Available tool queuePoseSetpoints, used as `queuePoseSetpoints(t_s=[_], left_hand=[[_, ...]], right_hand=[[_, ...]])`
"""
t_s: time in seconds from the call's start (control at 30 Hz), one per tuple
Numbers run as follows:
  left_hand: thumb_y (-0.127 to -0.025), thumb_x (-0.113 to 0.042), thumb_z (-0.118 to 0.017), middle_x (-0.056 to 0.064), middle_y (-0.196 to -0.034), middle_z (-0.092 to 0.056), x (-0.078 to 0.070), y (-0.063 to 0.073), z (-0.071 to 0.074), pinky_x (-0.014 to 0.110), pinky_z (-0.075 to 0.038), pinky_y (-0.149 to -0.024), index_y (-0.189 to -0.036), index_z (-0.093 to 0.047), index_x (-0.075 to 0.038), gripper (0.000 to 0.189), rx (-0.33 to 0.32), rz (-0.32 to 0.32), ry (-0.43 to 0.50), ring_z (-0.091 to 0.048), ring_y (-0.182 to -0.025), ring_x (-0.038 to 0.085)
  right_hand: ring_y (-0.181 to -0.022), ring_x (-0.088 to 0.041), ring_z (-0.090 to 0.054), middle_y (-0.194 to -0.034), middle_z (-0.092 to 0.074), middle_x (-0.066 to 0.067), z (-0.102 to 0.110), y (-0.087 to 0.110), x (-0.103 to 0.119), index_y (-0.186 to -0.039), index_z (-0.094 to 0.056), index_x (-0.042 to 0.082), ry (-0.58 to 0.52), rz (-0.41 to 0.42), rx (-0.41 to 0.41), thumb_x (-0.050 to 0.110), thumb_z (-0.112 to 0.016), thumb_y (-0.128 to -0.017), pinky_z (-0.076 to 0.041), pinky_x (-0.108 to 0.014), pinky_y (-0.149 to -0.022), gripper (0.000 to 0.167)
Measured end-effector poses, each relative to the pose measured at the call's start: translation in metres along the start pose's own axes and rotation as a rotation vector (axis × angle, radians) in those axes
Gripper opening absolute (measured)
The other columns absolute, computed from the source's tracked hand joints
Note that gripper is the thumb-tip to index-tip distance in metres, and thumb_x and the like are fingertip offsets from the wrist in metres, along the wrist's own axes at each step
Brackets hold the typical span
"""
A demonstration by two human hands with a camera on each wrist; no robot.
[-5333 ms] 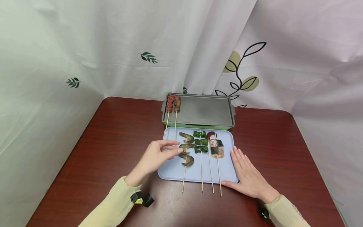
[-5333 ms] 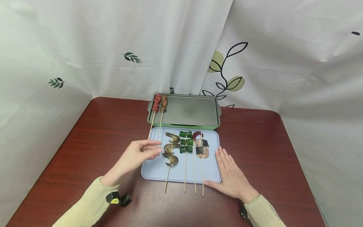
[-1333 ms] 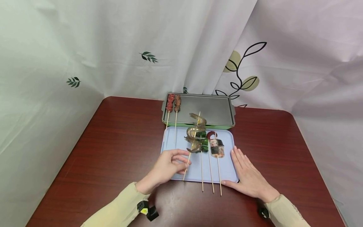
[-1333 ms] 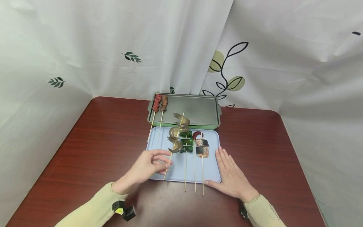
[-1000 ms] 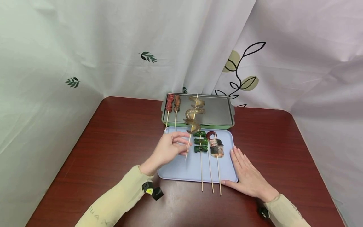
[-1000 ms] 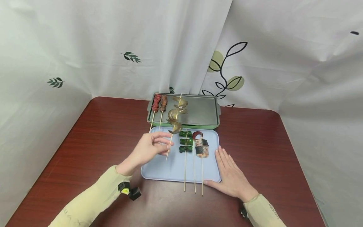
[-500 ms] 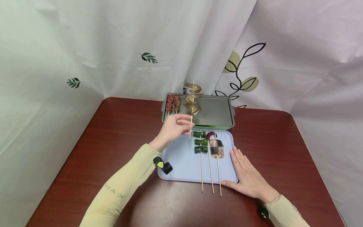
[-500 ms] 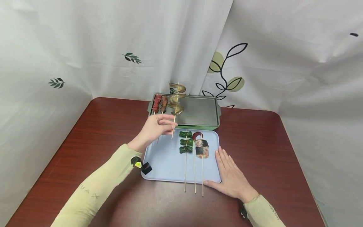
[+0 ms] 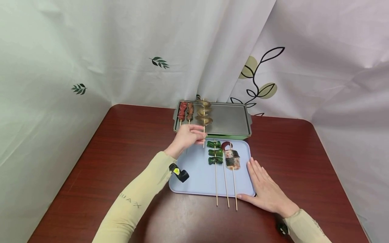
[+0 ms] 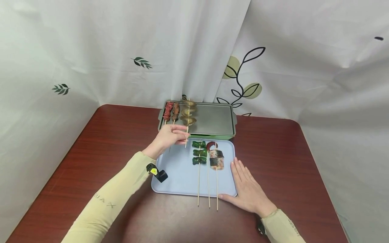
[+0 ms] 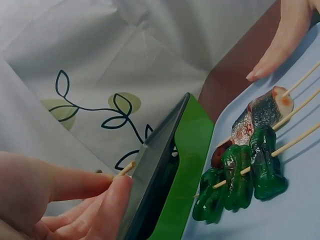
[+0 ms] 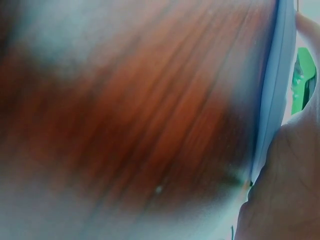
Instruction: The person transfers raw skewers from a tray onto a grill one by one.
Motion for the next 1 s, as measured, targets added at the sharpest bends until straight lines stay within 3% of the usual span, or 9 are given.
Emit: queuePoseSetpoints(t_s=[0.1,0.27,0.63,1.0], left_hand=[[-0.091,0.008,-0.071,0.022,-0.104,-0.074,0.003,-0.001,0.0,0.029,-0.063,-0.071,-0.127,-0.065,0.008,0.036,-0.002,0.016,-0.006,-0.072,-0.097,0.039],[-0.09,0.009,-0.072,0.023,-0.104,-0.073,0.009,-0.003,0.0,0.028,-0.063,-0.07,-0.126,-0.066,0.008,0.036,-0.009,0.041,-0.022,-0.07,-0.101,0.039],[-0.092,0.005,-0.072,0.026,-0.108,-0.071,0.013,-0.003,0.003,0.026,-0.062,-0.066,-0.123,-0.067,0.006,0.032,-0.04,0.055,-0.125,-0.07,-0.07,0.015],[-0.092,0.005,-0.071,0.023,-0.107,-0.072,0.013,-0.001,0.003,0.029,-0.063,-0.068,-0.125,-0.066,0.004,0.033,-0.039,0.057,-0.17,-0.071,-0.072,0.017]], right_hand=[[-0.151,-0.04,-0.014,-0.166,-0.012,-0.022,-0.001,0.0,0.0,-0.158,-0.021,-0.007,-0.007,-0.009,0.009,0.075,-0.062,-0.086,-0.018,-0.05,-0.123,0.117],[-0.152,-0.04,-0.014,-0.167,-0.011,-0.022,-0.001,0.0,0.0,-0.158,-0.02,-0.006,-0.009,-0.014,0.012,0.075,-0.062,-0.086,-0.019,-0.051,-0.123,0.117],[-0.151,-0.04,-0.014,-0.166,-0.012,-0.023,0.0,0.0,0.0,-0.158,-0.021,-0.007,-0.005,-0.009,0.007,0.075,-0.062,-0.086,-0.02,-0.053,-0.122,0.116],[-0.152,-0.04,-0.013,-0.166,-0.011,-0.023,0.0,0.0,0.0,-0.158,-0.02,-0.007,-0.001,-0.006,0.004,0.075,-0.062,-0.086,-0.02,-0.053,-0.122,0.117]])
Point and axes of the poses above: each hand's wrist, its own y-axis away from the middle knuckle, its own z-axis out of the back of the hand, x = y × z, the point moved 9 cm from there along -y, towards the middle knuckle
